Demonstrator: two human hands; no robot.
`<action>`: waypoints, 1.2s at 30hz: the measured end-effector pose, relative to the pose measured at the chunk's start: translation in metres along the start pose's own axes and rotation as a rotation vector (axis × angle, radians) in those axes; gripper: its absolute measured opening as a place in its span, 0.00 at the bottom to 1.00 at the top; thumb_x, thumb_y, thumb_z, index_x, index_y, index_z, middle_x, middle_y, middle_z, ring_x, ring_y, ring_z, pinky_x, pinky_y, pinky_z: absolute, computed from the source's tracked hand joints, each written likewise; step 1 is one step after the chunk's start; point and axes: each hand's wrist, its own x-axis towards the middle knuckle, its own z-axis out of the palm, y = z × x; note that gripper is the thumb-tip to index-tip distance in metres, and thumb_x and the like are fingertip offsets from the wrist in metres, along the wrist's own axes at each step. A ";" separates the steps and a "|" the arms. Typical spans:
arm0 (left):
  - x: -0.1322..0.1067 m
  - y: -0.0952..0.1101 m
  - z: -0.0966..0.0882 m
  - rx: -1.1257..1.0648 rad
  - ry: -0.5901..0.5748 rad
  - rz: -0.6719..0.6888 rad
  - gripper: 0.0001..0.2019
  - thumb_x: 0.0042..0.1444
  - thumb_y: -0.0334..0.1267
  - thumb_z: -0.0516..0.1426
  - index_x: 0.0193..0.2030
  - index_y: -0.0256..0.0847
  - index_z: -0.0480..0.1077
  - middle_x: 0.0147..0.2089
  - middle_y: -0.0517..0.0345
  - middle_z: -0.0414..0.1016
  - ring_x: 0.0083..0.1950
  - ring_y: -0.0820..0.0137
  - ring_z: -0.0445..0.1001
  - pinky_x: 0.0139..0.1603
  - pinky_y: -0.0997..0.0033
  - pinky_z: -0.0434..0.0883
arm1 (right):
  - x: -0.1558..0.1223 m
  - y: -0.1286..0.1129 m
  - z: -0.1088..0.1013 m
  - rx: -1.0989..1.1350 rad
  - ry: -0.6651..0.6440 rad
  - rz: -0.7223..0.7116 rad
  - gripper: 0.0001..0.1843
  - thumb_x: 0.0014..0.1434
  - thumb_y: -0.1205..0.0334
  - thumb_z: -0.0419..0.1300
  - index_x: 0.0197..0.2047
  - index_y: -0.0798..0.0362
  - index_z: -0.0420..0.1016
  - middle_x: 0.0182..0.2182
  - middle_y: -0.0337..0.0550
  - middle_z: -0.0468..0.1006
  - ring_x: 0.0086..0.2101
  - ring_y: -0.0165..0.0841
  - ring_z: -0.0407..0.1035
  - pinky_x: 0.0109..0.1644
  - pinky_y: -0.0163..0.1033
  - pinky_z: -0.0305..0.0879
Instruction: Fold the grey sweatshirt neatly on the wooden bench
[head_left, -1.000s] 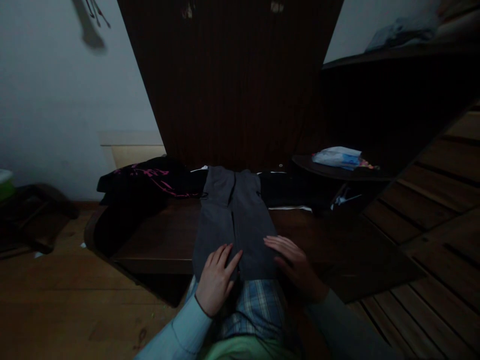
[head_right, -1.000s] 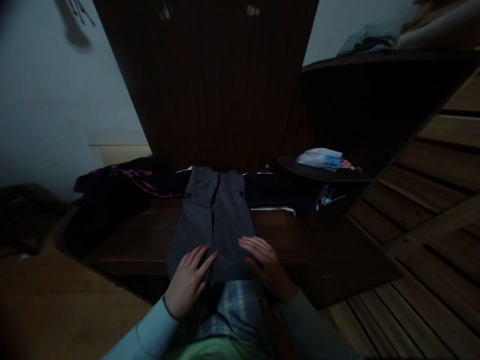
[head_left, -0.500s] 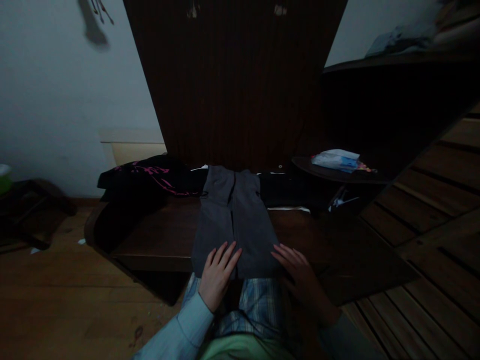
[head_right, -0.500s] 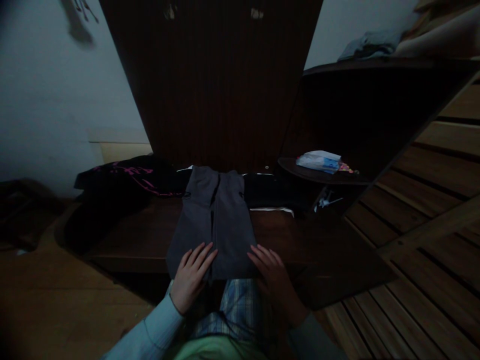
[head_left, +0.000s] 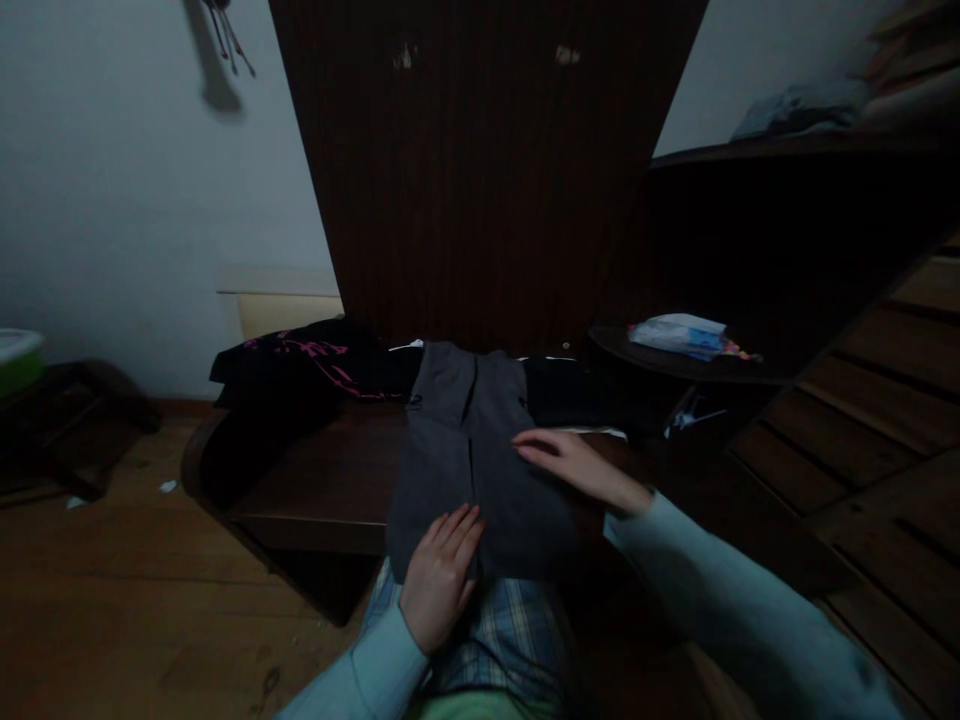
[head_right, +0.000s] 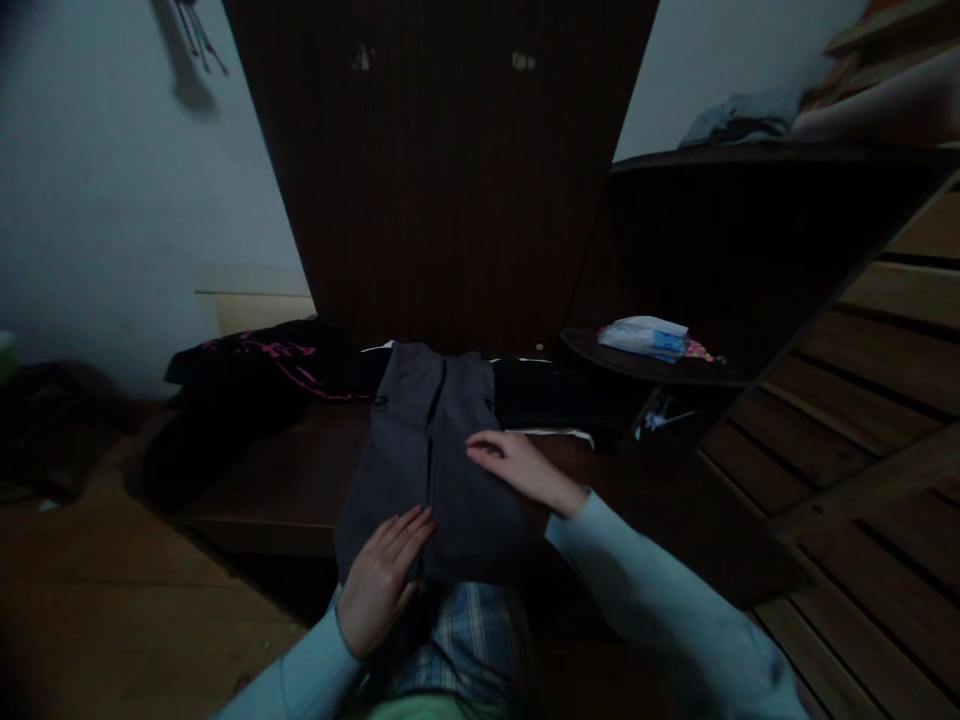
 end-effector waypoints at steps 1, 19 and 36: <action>-0.001 0.002 -0.002 -0.012 -0.017 -0.002 0.30 0.44 0.23 0.51 0.58 0.36 0.59 0.61 0.49 0.60 0.62 0.63 0.57 0.59 0.57 0.58 | 0.022 -0.002 0.001 0.031 -0.065 0.062 0.11 0.56 0.60 0.55 0.40 0.55 0.72 0.33 0.44 0.78 0.34 0.32 0.72 0.40 0.37 0.68; -0.004 0.008 -0.003 -0.051 -0.122 0.004 0.28 0.49 0.28 0.52 0.59 0.34 0.56 0.63 0.46 0.56 0.63 0.61 0.54 0.60 0.59 0.59 | 0.172 0.030 0.039 -0.355 0.079 0.369 0.09 0.50 0.71 0.54 0.21 0.58 0.72 0.24 0.46 0.77 0.29 0.30 0.71 0.29 0.28 0.60; -0.047 -0.045 -0.023 -0.408 0.457 -0.434 0.14 0.56 0.44 0.47 0.29 0.40 0.68 0.29 0.53 0.73 0.34 0.67 0.72 0.36 0.67 0.70 | 0.069 0.010 0.088 -0.541 -0.044 -0.338 0.27 0.59 0.49 0.49 0.55 0.57 0.59 0.56 0.54 0.63 0.56 0.39 0.55 0.58 0.46 0.52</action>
